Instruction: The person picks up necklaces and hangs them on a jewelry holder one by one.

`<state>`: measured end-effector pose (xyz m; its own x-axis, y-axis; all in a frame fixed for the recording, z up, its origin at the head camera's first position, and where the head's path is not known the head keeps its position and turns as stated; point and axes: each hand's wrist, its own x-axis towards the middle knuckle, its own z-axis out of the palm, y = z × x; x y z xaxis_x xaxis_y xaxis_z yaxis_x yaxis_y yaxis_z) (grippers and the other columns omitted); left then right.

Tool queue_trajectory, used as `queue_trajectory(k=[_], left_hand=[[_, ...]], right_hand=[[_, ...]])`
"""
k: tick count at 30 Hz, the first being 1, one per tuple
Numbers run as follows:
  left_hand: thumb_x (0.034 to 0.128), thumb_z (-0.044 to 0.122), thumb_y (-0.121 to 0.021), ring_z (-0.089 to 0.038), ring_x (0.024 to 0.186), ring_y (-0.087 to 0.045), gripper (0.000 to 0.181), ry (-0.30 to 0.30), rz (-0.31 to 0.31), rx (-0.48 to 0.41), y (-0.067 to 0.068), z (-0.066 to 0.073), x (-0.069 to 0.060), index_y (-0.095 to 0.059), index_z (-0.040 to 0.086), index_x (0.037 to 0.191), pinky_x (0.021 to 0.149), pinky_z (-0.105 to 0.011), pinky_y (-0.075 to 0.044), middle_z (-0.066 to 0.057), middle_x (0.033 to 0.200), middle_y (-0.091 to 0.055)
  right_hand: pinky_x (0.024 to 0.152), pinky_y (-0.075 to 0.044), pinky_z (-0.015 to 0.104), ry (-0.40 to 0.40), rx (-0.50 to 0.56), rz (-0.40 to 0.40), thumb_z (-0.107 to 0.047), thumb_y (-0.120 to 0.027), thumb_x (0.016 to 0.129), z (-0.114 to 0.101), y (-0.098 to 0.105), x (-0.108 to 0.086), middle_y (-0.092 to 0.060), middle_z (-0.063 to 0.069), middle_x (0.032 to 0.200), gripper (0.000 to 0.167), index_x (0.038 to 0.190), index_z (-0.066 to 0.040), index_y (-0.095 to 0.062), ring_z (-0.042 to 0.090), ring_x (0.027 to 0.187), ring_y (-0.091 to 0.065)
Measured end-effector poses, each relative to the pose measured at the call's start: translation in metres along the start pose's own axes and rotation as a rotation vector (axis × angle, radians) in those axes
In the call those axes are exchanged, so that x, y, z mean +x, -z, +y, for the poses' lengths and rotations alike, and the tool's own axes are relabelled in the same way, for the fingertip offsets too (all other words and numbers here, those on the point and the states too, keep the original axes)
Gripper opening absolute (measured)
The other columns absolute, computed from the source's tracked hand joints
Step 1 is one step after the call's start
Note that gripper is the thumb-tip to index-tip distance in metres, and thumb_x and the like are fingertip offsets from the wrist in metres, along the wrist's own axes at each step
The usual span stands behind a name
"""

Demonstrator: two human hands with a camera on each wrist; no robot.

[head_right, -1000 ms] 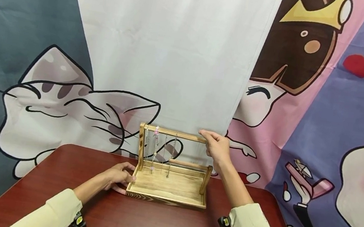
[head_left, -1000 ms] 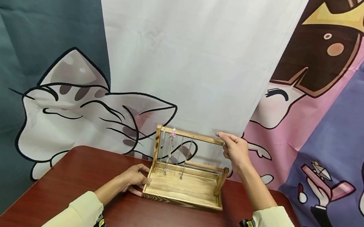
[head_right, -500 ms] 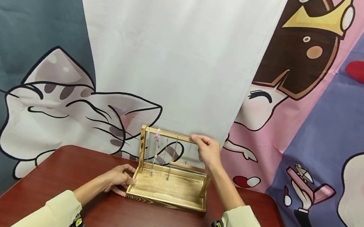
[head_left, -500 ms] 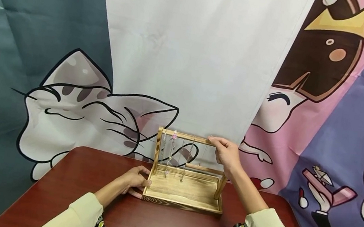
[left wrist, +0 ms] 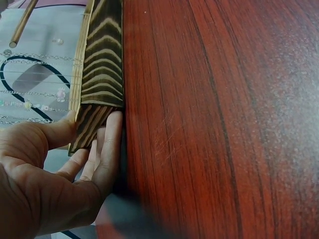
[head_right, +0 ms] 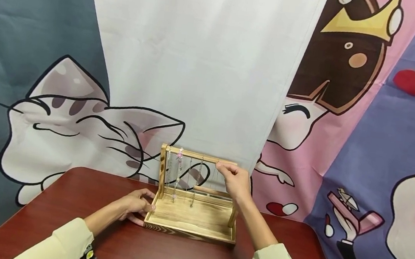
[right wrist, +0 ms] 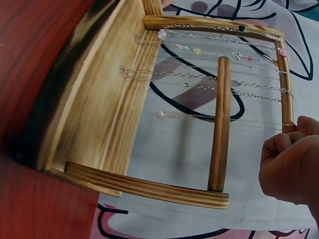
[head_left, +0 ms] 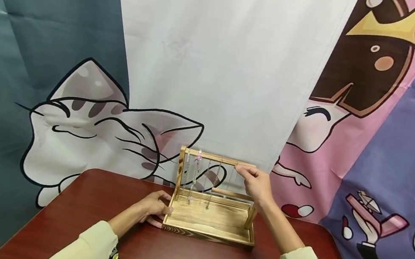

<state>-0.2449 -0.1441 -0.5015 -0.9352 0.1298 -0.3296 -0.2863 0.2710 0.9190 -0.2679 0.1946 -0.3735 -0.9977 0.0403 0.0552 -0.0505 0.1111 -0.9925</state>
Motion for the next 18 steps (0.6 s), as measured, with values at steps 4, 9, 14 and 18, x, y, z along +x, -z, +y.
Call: queue_trajectory(k=[4,9,14,18], left_hand=[[0.1018,0.003,-0.079,-0.028,0.086,-0.078,0.049,0.007,-0.007,0.004,0.001,-0.002,0.000,-0.056,0.002,0.145,0.062,-0.045,-0.074,-0.020,0.103,-0.075],[0.1021,0.003,-0.078,-0.029,0.086,-0.077,0.050,0.015,-0.014,-0.002,0.003,-0.002,0.000,-0.055,0.002,0.146,0.062,-0.045,-0.074,-0.020,0.103,-0.075],[0.1023,0.002,-0.078,-0.028,0.085,-0.077,0.050,0.018,-0.019,-0.008,0.004,-0.002,-0.002,-0.054,0.002,0.146,0.062,-0.046,-0.074,-0.020,0.103,-0.075],[0.1026,0.002,-0.077,-0.029,0.087,-0.077,0.050,0.021,-0.030,-0.011,0.003,-0.001,0.000,-0.054,0.002,0.146,0.064,-0.047,-0.074,-0.021,0.104,-0.075]], right_hand=[[0.044,-0.026,0.018,0.009,-0.040,0.030,-0.028,-0.083,0.105,0.005,-0.001,-0.004,-0.038,-0.016,0.049,0.036,0.129,-0.001,-0.082,0.002,0.046,-0.029],[0.047,-0.028,0.018,0.037,-0.060,0.026,-0.025,-0.082,0.105,0.010,-0.002,-0.006,-0.040,-0.015,0.054,0.037,0.131,0.001,-0.081,0.003,0.051,-0.032],[0.049,-0.028,0.017,0.016,-0.038,0.031,-0.021,-0.081,0.106,0.020,0.002,-0.010,-0.042,-0.014,0.057,0.035,0.131,0.002,-0.080,0.002,0.052,-0.033],[0.048,-0.028,0.017,-0.003,-0.048,0.030,-0.023,-0.081,0.107,0.026,0.008,-0.015,-0.044,-0.014,0.058,0.037,0.134,0.002,-0.079,0.002,0.051,-0.033]])
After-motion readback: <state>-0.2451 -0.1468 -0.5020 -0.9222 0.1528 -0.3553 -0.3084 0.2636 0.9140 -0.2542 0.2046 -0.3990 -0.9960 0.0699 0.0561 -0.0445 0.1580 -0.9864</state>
